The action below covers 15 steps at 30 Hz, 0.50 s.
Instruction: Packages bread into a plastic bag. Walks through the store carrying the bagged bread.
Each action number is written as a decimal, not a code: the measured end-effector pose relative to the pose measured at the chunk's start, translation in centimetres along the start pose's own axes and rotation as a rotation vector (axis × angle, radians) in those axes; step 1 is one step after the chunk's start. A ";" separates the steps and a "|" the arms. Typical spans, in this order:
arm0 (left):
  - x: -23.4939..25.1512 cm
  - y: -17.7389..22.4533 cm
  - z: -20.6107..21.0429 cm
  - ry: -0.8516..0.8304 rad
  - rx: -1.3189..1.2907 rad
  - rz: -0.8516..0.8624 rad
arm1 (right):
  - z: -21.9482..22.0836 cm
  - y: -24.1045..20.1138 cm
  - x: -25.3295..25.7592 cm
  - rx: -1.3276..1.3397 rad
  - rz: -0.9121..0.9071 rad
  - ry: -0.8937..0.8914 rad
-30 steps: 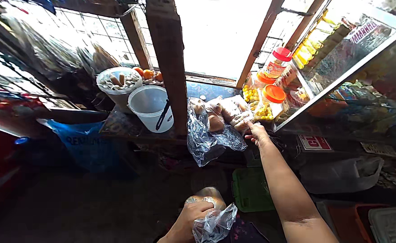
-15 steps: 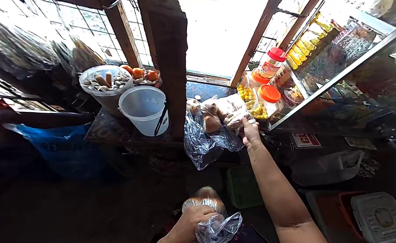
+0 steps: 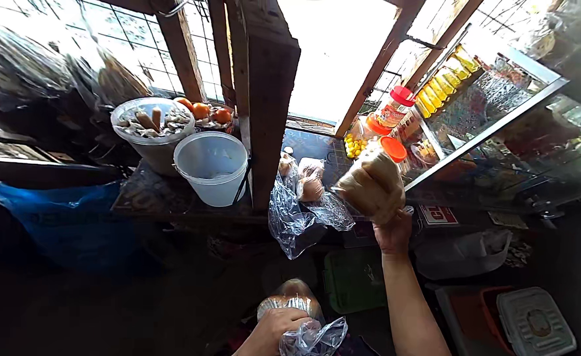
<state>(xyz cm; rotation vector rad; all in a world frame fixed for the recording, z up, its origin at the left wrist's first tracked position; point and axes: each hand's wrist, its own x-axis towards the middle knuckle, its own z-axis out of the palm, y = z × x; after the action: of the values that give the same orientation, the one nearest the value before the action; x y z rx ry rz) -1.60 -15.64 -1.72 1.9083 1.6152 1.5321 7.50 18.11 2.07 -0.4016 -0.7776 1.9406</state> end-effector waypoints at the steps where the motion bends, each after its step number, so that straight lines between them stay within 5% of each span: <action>1: 0.0 -0.1 0.0 -0.002 -0.002 0.005 | -0.7 -0.3 -0.4 0.094 0.023 0.011; 4: 0.2 -0.3 0.1 -0.035 0.021 0.003 | -2.2 -0.5 -1.3 0.240 0.107 0.017; 10: 1.5 0.2 -0.1 -0.093 0.000 0.004 | -3.3 -0.6 -2.6 0.454 0.294 -0.447; 15: -0.1 -2.2 1.8 -0.069 -0.003 0.057 | -2.8 -1.7 -3.8 0.413 0.300 -0.228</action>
<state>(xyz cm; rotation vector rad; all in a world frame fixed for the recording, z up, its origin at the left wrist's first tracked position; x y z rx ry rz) -1.52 -14.09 -4.09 1.9987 1.5420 1.4710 12.02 16.34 0.90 -0.0445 -0.4539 2.3920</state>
